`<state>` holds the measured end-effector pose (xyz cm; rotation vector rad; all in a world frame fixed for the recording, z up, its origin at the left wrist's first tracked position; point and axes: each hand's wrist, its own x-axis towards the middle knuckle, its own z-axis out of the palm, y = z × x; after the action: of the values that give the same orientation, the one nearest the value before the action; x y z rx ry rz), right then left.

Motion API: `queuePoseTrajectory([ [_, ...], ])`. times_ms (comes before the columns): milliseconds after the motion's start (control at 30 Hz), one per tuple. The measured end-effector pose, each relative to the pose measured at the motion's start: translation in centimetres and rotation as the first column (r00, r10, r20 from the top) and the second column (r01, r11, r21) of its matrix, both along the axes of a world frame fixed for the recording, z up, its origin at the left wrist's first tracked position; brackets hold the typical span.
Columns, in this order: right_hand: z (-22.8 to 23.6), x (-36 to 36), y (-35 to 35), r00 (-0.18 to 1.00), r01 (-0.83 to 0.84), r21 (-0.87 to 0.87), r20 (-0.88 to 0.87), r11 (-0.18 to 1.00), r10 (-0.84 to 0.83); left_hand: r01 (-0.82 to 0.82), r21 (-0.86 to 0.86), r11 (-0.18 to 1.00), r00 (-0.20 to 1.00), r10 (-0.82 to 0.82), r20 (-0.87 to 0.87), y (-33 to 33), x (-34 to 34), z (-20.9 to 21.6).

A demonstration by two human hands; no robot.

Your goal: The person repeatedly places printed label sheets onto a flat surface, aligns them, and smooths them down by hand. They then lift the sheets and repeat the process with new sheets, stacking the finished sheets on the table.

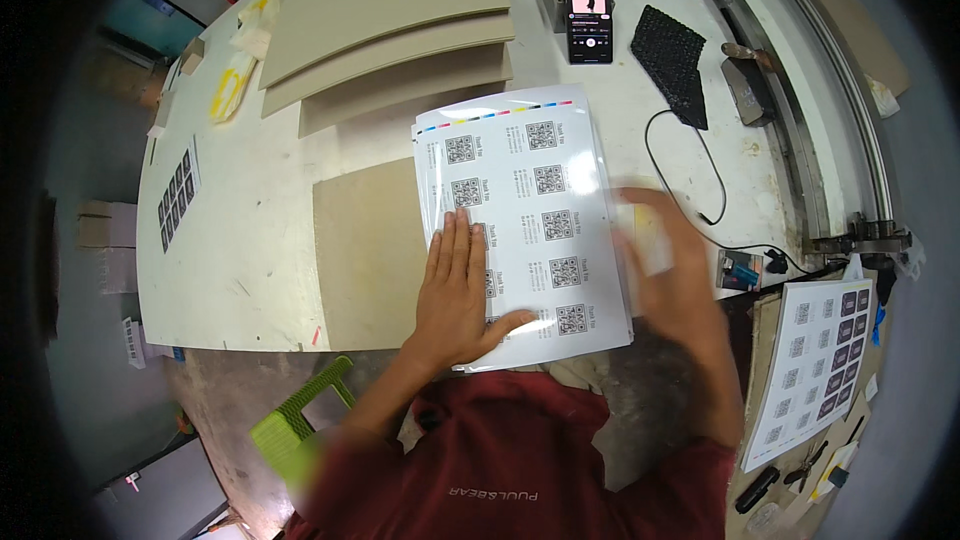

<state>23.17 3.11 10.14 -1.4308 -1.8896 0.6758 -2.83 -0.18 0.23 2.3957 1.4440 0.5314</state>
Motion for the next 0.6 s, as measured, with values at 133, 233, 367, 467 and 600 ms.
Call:
queuePoseTrajectory([
  [133,-6.3,-8.8,4.3,0.74,-0.643,-0.078,0.192,0.762,0.644,0.046,-0.062,0.997,0.996,-0.051,-0.076,0.6,0.3,0.3],
  [233,-9.5,-11.3,11.9,0.694,-0.584,0.033,0.538,0.811,0.478,0.022,-0.042,0.999,1.0,-0.023,-0.018,0.6,0.2,0.7],
  [367,-10.6,-7.9,11.4,0.766,-0.382,0.148,0.602,0.912,0.223,-0.023,-0.026,0.999,0.997,0.025,0.075,0.5,0.4,-0.1],
  [467,-8.4,-5.6,1.3,0.676,-0.477,-0.117,0.585,0.871,0.449,-0.053,-0.046,0.998,0.997,0.056,0.059,0.3,0.3,-0.4],
  [600,-6.3,-3.4,-1.6,0.609,-0.635,-0.239,0.43,0.735,0.666,-0.019,-0.073,0.997,0.998,0.023,0.055,0.6,0.1,-0.1],
])
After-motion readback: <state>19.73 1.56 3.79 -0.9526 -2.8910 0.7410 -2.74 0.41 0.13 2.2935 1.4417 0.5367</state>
